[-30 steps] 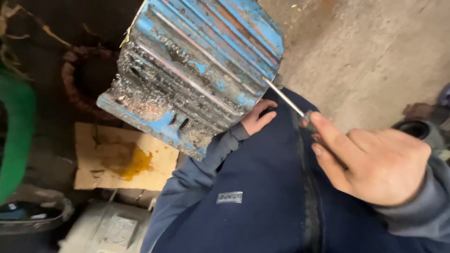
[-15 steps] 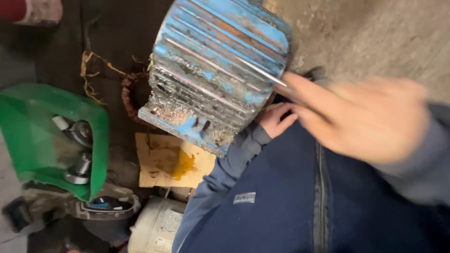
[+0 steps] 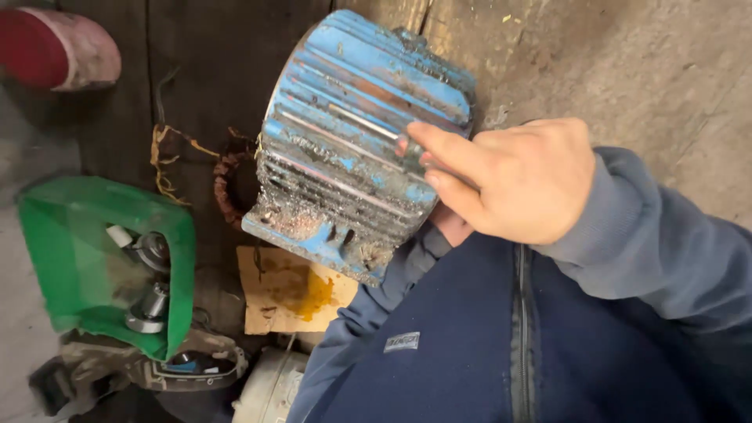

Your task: Scraping and cleaning the fins of an electric motor housing using a small blade.

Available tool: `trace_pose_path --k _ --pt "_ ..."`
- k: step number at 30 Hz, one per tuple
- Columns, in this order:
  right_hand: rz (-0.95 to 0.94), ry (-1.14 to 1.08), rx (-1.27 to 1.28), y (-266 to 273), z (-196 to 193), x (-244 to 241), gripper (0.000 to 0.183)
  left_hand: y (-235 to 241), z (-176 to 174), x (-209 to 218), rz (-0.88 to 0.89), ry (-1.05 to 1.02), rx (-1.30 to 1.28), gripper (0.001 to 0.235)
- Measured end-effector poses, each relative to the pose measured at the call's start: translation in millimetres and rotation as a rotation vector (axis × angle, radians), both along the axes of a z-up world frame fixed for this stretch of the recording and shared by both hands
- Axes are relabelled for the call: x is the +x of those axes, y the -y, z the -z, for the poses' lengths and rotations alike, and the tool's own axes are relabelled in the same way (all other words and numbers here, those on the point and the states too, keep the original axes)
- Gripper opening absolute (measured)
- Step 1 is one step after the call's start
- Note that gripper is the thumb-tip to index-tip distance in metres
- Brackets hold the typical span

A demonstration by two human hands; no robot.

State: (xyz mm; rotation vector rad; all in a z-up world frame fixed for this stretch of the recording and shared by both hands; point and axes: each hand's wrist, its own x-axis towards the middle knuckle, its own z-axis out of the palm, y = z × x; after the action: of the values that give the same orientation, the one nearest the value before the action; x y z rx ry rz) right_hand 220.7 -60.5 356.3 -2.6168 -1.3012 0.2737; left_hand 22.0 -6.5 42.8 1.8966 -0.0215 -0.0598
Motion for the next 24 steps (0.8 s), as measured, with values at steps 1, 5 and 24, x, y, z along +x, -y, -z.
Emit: trace_pose_path --k 1,5,24 --pt "0.006 0.0 0.004 10.7 -5.5 -1.0 0.042 4.7 13.8 -10.5 0.006 0.0 0.004 0.052" --pt "0.125 -0.202 0.049 45.5 -17.1 -10.3 0.043 19.9 90.2 -48.0 0.005 -0.164 -0.388 0.037" --pt "-0.044 0.075 0.072 -62.9 -15.0 27.5 0.04 10.3 112.4 -17.9 -0.076 -0.265 -0.515 0.03"
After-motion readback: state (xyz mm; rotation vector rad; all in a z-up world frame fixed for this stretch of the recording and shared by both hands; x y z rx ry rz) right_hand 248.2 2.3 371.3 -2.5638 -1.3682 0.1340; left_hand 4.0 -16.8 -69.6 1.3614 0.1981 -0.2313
